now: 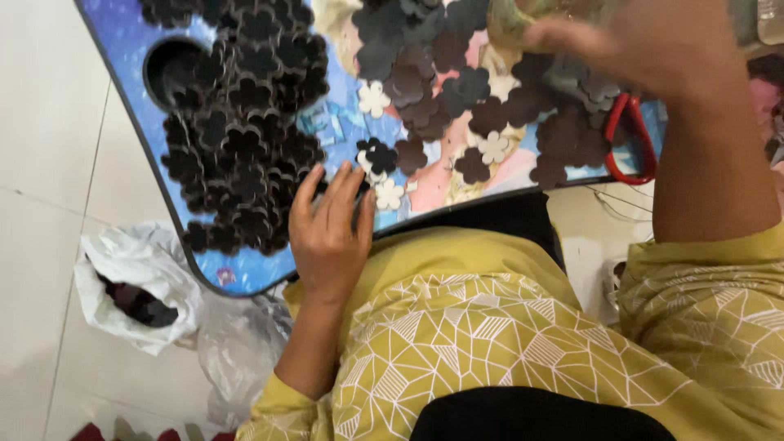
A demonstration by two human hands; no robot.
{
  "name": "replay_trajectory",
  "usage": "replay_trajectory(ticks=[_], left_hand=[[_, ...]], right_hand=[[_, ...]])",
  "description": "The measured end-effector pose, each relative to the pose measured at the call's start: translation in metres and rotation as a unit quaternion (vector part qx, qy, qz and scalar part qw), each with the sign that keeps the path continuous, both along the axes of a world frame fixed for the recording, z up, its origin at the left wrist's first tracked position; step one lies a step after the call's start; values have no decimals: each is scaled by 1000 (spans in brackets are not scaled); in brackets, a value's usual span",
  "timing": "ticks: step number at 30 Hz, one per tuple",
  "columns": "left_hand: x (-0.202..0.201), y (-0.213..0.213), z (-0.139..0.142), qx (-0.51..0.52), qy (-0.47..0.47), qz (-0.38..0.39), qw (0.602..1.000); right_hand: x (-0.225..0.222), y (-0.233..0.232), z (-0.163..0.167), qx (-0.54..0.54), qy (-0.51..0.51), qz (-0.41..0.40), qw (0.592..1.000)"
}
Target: The person sits with a tray of flower-shaped foam cutouts on their lap and assembles layered flowers one at a time, picking dark and light cutouts, aligning and pressing them together by hand, and placing the finished flowers back onto the tray. A glue container sits at the edge of the tray.
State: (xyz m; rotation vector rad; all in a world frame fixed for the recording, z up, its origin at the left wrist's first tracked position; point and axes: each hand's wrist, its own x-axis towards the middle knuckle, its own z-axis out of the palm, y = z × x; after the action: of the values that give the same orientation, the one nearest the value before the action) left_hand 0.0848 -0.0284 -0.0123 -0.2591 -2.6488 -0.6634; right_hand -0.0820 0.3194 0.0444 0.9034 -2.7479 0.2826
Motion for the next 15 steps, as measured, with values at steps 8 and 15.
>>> replay_trajectory(ticks=[8, 15], left_hand=[[-28, 1, -2, -24, -44, 13, 999], [-45, 2, -6, -42, -65, 10, 997]], right_hand=[[-30, -41, 27, 50, 3, 16, 999], [-53, -47, 24, 99, -28, -32, 994]])
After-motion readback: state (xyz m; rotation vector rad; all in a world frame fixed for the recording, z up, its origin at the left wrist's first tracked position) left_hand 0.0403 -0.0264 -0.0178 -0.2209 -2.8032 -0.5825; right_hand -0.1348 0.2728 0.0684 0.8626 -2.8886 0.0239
